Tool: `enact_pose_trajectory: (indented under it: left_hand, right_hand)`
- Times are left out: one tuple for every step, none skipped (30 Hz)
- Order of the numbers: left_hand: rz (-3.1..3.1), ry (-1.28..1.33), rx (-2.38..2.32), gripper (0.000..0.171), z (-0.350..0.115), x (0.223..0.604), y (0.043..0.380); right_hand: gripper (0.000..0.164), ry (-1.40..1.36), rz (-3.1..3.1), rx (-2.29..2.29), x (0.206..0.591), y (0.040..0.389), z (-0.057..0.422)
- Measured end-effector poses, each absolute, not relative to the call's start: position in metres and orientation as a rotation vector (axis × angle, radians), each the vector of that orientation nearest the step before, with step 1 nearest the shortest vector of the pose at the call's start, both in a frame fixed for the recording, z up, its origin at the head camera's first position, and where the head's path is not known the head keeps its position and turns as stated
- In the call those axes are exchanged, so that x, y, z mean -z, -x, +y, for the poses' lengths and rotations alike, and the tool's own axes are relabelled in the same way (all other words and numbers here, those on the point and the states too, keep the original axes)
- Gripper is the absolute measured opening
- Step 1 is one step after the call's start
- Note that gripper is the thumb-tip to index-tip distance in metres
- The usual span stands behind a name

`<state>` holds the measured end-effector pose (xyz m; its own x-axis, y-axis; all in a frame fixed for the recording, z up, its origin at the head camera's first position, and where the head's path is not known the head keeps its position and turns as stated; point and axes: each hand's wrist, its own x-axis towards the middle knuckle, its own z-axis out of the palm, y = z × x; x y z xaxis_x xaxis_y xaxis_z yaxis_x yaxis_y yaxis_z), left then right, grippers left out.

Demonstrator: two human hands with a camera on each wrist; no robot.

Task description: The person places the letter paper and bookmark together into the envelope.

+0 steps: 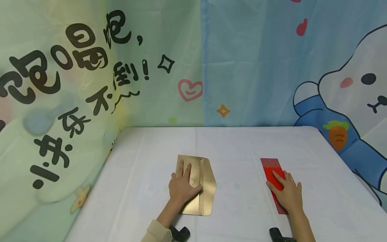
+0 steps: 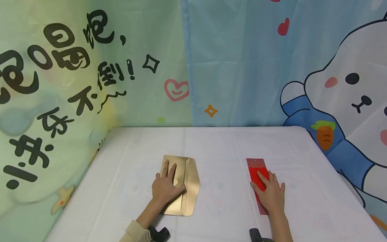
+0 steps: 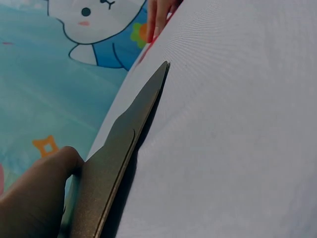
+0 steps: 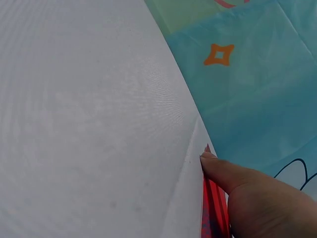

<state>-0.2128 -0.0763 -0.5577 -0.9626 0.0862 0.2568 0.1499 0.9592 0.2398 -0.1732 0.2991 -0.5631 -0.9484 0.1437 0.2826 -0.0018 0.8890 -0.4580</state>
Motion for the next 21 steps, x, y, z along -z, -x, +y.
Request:
enact_pose_trajectory:
  left_hand:
    - [-2.867,0.173,0.375,0.093,-0.0763,0.5579,0.2129]
    - [-2.867,0.172,0.374,0.093,-0.0763,0.5581,0.2131]
    - [-2.866,0.172,0.372,0.093,-0.0763,0.5583,0.2133]
    - [-2.865,0.172,0.372,0.093,-0.0763,0.5584,0.2135]
    - [-2.864,0.171,0.37,0.093,-0.0762,0.5585,0.2137]
    - [-2.866,0.171,0.367,0.094,-0.0763,0.5587,0.2138]
    - [-2.868,0.171,0.362,0.094,-0.0762,0.5589,0.2138]
    - [-2.87,0.172,0.361,0.094,-0.0762,0.5591,0.2138]
    - [-2.87,0.173,0.362,0.094,-0.0761,0.559,0.2138]
    - [-2.87,0.172,0.363,0.094,-0.0761,0.5589,0.2137]
    - [-2.871,0.172,0.362,0.094,-0.076,0.5587,0.2136]
    - [-2.872,0.172,0.361,0.094,-0.076,0.5586,0.2135]
    - [-2.873,0.171,0.36,0.094,-0.076,0.5584,0.2134]
    - [-2.871,0.171,0.361,0.094,-0.076,0.5582,0.2133]
    - [-2.87,0.17,0.362,0.094,-0.076,0.5579,0.2131]
    - [-2.87,0.169,0.361,0.093,-0.076,0.5578,0.2128]
    - [-2.869,0.169,0.362,0.093,-0.0759,0.5577,0.2126]
    - [-2.868,0.169,0.362,0.093,-0.0759,0.5577,0.2123]
    - [-2.863,0.169,0.372,0.093,-0.0759,0.5575,0.2119]
    - [-2.855,0.17,0.384,0.092,-0.0758,0.5573,0.2116]
    - [-2.849,0.171,0.395,0.092,-0.0757,0.5571,0.2113]
  right_hand:
    - [0.062,0.108,-2.744,-0.668,0.5629,0.173,0.2988]
    - [0.061,0.111,-2.741,-0.668,0.5627,0.1729,0.2986]
    - [0.061,0.114,-2.739,-0.674,0.5624,0.1728,0.2983]
    - [0.061,0.118,-2.738,-0.676,0.5621,0.1726,0.2981]
    - [0.061,0.121,-2.737,-0.677,0.5619,0.1725,0.2979]
    - [0.06,0.125,-2.736,-0.679,0.5617,0.1724,0.2977]
    - [0.06,0.128,-2.736,-0.68,0.5616,0.1723,0.2975]
    - [0.06,0.13,-2.736,-0.679,0.5615,0.1722,0.2975]
    - [0.06,0.132,-2.735,-0.68,0.5614,0.172,0.2974]
    - [0.06,0.134,-2.735,-0.679,0.5614,0.172,0.2973]
    - [0.06,0.135,-2.735,-0.682,0.5614,0.172,0.2973]
    - [0.06,0.135,-2.733,-0.685,0.5615,0.172,0.2973]
    - [0.06,0.135,-2.732,-0.688,0.5615,0.172,0.2972]
    - [0.06,0.135,-2.729,-0.689,0.5615,0.172,0.2971]
    - [0.06,0.135,-2.727,-0.691,0.5615,0.172,0.2971]
    - [0.06,0.134,-2.725,-0.694,0.5614,0.172,0.2969]
    - [0.06,0.136,-2.724,-0.697,0.5613,0.172,0.2968]
    - [0.06,0.14,-2.724,-0.699,0.5612,0.172,0.2967]
    - [0.06,0.144,-2.724,-0.696,0.561,0.1721,0.2965]
    - [0.06,0.151,-2.726,-0.696,0.5608,0.1721,0.2962]
    - [0.06,0.159,-2.73,-0.696,0.5606,0.1722,0.296]
